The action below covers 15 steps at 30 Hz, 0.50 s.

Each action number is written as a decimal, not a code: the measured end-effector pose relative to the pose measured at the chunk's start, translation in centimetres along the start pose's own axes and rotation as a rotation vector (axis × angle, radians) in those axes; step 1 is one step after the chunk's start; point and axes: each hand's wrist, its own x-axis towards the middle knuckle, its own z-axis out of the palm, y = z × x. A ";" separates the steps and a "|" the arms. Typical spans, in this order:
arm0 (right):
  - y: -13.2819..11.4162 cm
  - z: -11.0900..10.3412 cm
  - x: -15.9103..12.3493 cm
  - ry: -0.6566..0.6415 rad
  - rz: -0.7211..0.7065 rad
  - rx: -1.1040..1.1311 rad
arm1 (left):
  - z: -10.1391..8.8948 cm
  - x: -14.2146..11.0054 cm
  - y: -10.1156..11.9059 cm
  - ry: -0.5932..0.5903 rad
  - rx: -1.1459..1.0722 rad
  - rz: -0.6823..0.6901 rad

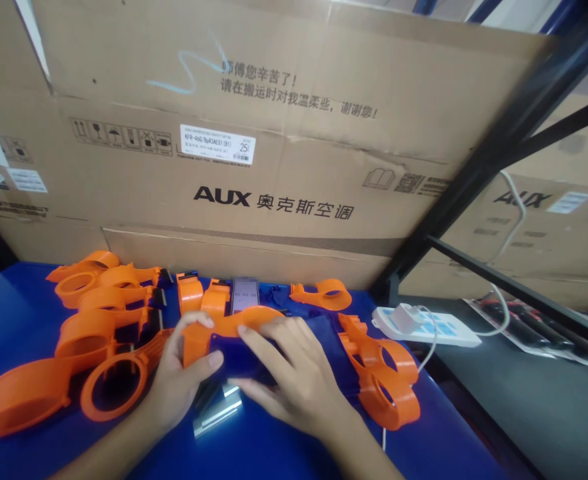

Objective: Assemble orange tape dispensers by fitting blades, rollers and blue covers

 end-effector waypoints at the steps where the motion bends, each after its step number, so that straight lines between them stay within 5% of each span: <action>1: -0.1 0.0 0.0 0.001 0.000 0.002 | 0.0 0.0 0.0 0.001 -0.005 -0.003; 8: 0.2 -0.3 0.2 0.095 0.082 0.085 | 0.0 0.0 -0.2 -0.080 -0.158 -0.108; 15: 0.0 -1.1 0.4 0.244 0.346 0.335 | -0.3 0.0 -0.4 -0.260 -0.133 -0.099</action>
